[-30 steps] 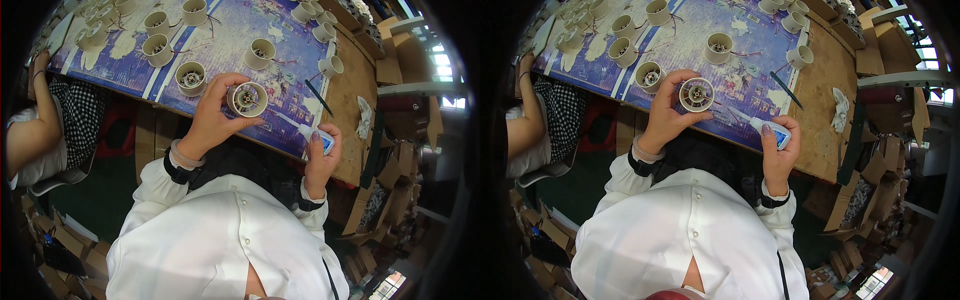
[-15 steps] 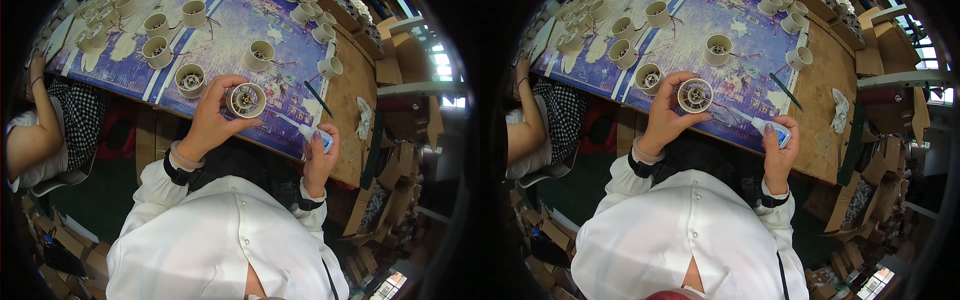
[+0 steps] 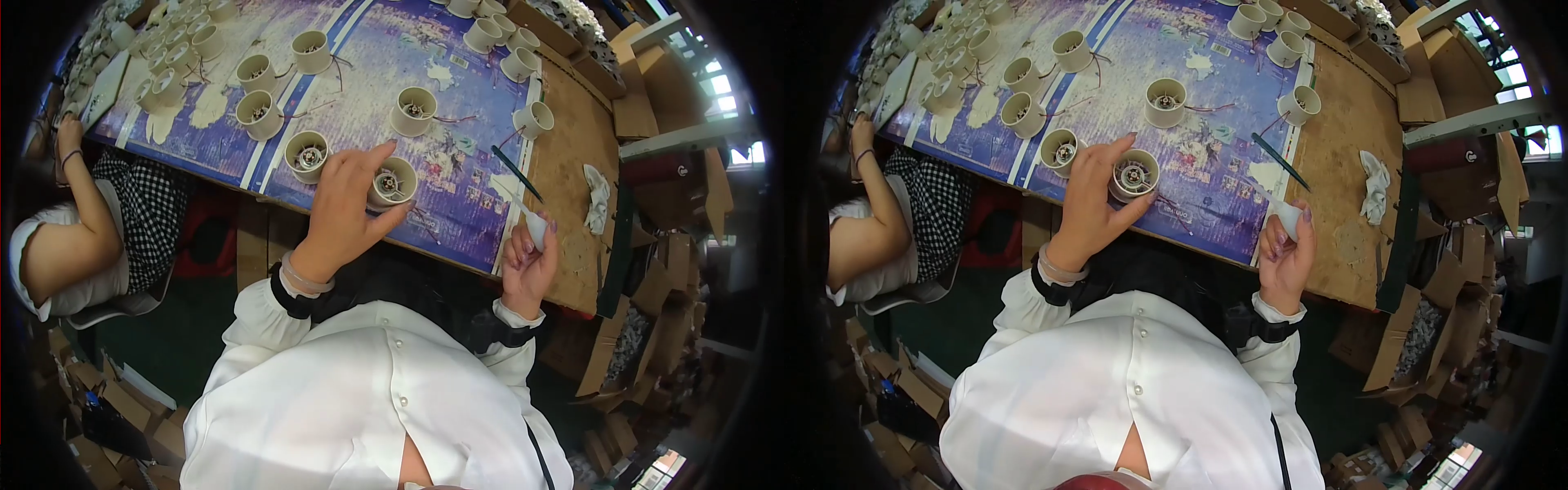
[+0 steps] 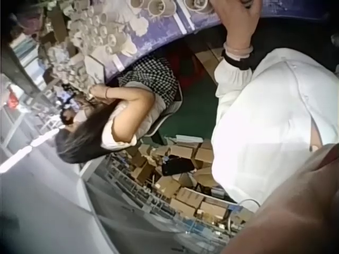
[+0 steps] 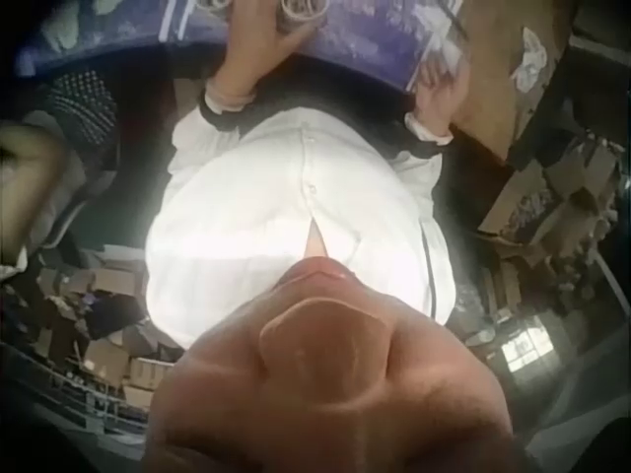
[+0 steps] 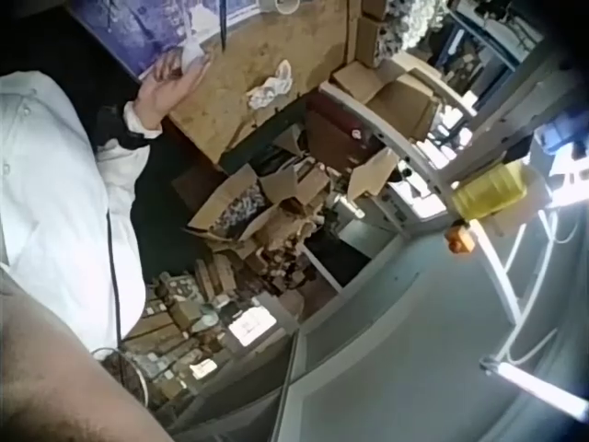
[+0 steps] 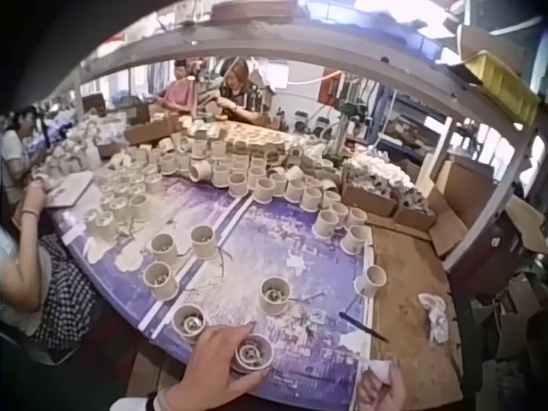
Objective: The person applies glue to the interior of a plastic housing using a squeeze bottle, then sets it down. They pick up another housing, thread wires through a hole, and press a motor into place.
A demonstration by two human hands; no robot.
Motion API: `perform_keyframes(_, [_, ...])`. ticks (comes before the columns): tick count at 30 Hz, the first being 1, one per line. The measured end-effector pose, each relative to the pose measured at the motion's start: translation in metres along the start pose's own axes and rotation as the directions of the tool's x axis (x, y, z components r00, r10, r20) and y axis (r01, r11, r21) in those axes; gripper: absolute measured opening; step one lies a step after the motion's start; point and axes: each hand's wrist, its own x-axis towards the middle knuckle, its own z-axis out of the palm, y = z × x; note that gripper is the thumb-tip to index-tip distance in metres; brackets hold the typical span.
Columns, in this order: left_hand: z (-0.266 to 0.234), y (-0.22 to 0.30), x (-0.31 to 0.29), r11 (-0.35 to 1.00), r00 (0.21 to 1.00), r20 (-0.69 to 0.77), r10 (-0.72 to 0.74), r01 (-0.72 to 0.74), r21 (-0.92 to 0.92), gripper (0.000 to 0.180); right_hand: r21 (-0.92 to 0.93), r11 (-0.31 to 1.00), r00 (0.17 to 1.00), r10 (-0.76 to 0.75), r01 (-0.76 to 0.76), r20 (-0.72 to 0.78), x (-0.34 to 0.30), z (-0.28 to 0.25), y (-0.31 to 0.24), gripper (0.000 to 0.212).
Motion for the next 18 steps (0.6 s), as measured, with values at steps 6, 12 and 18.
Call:
perform_keyframes(6, [0.0, 0.0, 0.011, 0.977, 0.997, -0.014, 0.076, -0.072, 0.201, 0.066, 0.042, 0.999, 0.998, 0.004, -0.006, 0.069, 0.005, 0.001, 0.001, 0.024])
perform_keyframes(12, [-0.008, 0.012, 0.055, 0.966, 0.985, -0.02, 0.173, -0.166, 0.198, 0.066, 0.061, 0.998, 0.999, -0.017, 0.014, 0.049, 0.005, -0.001, -0.005, 0.023])
perform_keyframes(18, [0.016, -0.02, 0.104, 0.962, 0.98, 0.116, 0.164, -0.185, 0.201, 0.069, 0.072, 0.997, 0.999, -0.011, 0.008, 0.039, 0.002, -0.003, -0.004, 0.024])
